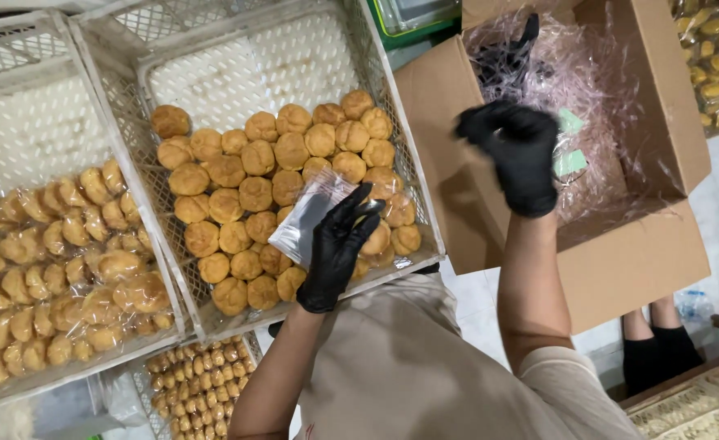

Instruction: Packaging individual pastries into small plastic bags and placing them into a shipping box

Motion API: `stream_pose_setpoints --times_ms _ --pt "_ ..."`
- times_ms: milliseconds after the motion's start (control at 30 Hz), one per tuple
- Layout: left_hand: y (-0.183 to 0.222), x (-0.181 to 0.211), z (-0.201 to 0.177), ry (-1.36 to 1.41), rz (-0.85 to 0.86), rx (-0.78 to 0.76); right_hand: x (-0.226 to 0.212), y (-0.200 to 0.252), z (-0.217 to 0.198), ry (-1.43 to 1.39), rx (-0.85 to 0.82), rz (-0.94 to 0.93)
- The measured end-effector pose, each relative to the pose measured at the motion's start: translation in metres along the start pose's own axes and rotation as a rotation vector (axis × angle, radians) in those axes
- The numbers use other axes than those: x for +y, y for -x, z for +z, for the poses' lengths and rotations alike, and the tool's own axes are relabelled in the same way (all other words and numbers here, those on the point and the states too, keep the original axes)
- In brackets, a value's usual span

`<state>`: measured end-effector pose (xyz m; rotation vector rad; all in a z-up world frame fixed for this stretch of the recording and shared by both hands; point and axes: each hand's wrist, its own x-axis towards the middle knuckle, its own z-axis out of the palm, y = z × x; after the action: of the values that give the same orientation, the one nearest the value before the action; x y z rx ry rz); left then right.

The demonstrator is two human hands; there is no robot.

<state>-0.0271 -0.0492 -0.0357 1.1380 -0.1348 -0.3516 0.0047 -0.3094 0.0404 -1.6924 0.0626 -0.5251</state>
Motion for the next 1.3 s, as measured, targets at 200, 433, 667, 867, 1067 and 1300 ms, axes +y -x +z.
stream_pose_setpoints --times_ms 200,433,667,867,1067,1300 --pt "0.000 0.009 0.010 -0.054 -0.009 -0.004 -0.009 0.026 0.047 0.649 -0.495 -0.353" --pt "-0.001 0.003 0.006 -0.055 -0.158 0.025 0.013 0.034 0.049 0.684 -0.360 -0.442" --pt "-0.004 0.015 -0.006 0.006 -0.059 0.040 0.062 -0.037 -0.047 0.104 -0.030 0.224" --pt "-0.004 0.026 -0.006 -0.094 -0.119 0.052 0.077 -0.082 -0.102 0.379 0.209 0.454" --pt "-0.011 0.017 -0.016 -0.079 -0.125 0.166 0.018 -0.042 -0.073 0.187 0.186 0.138" --pt "-0.017 0.010 -0.030 0.131 -0.058 0.142 -0.006 0.042 0.050 -0.240 -0.462 0.547"
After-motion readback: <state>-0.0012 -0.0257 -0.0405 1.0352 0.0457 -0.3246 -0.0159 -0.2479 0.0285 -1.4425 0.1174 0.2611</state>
